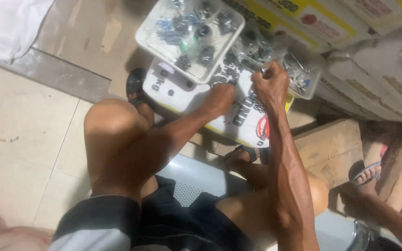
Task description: Assembling small metal components by hand, picking them from a plastic tray and joining them together.
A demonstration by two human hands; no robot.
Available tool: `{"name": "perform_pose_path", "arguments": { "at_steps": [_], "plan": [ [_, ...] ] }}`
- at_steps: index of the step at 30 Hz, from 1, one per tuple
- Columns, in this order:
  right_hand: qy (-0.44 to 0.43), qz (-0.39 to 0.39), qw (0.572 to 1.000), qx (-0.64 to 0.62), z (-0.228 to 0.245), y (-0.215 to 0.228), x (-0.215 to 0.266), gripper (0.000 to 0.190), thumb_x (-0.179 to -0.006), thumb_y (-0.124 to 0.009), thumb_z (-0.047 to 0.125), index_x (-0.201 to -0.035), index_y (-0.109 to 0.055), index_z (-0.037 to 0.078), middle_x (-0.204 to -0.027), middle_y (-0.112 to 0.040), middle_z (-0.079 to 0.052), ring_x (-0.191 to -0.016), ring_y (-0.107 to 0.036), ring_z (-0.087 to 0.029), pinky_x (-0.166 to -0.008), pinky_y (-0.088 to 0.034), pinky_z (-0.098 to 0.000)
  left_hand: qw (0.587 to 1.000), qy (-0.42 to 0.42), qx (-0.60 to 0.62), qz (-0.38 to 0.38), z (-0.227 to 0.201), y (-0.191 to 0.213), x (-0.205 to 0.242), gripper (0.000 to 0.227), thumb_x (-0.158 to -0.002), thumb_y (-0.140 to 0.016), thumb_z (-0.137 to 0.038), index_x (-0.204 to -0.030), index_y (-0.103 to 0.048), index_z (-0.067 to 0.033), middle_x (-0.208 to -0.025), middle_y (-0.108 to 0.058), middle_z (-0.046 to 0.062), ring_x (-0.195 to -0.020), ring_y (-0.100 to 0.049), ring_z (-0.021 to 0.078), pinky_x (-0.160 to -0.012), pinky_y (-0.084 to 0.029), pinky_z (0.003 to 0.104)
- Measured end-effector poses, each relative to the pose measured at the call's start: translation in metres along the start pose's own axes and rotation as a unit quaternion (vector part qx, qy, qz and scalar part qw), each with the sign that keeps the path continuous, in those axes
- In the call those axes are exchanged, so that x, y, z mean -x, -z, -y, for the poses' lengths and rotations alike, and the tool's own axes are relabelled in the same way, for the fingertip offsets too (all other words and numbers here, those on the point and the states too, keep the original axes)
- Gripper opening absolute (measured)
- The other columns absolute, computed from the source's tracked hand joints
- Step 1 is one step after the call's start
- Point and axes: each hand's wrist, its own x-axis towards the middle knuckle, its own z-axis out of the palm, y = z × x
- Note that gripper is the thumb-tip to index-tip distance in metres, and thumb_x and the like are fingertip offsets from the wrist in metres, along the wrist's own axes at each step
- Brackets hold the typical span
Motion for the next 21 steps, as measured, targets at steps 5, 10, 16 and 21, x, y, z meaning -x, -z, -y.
{"name": "perform_pose_path", "arguments": {
  "at_steps": [5, 10, 16, 21],
  "plan": [
    [-0.040, 0.042, 0.972, -0.228, 0.108, 0.050, 0.025, 0.006, -0.090, -0.066, 0.000, -0.094, -0.066, 0.005, -0.078, -0.073, -0.013, -0.059, -0.070, -0.017, -0.051, -0.059, -0.0276, 0.999, 0.013, 0.000, -0.042, 0.009, -0.008, -0.001, 0.021, -0.090, -0.059, 0.009, -0.107, -0.068, 0.0160, -0.097, -0.073, 0.032, -0.096, -0.075, 0.0455, -0.079, -0.064, 0.052],
    [-0.032, 0.058, 0.962, -0.265, 0.130, 0.072, 0.030, 0.008, -0.090, -0.061, -0.002, -0.092, -0.066, 0.004, -0.078, -0.071, -0.010, -0.062, -0.069, -0.013, -0.053, -0.057, -0.0233, 0.998, 0.050, 0.022, -0.038, 0.019, -0.023, 0.002, 0.030, -0.095, -0.055, 0.008, -0.124, -0.055, 0.0164, -0.108, -0.070, 0.031, -0.108, -0.071, 0.0438, -0.093, -0.058, 0.053],
    [-0.007, 0.043, 0.962, -0.269, 0.114, 0.067, 0.030, 0.007, -0.089, -0.062, -0.003, -0.091, -0.067, 0.002, -0.073, -0.066, -0.010, -0.060, -0.063, -0.011, -0.051, -0.053, -0.0234, 0.996, 0.001, 0.024, -0.084, 0.009, -0.017, -0.009, 0.029, -0.100, -0.048, 0.004, -0.123, -0.060, 0.0176, -0.107, -0.065, 0.030, -0.107, -0.067, 0.0451, -0.096, -0.055, 0.055],
    [0.010, -0.001, 0.968, -0.250, 0.113, 0.072, 0.035, 0.009, -0.091, -0.060, -0.003, -0.094, -0.068, -0.001, -0.072, -0.068, -0.013, -0.057, -0.062, -0.013, -0.051, -0.052, -0.0249, 0.855, 0.027, 0.500, -0.134, -0.053, 0.052, 0.003, 0.015, -0.091, -0.068, -0.006, -0.102, -0.076, -0.0010, -0.081, -0.076, 0.018, -0.064, -0.076, 0.0178, -0.053, -0.066, 0.025]
  ]
}}
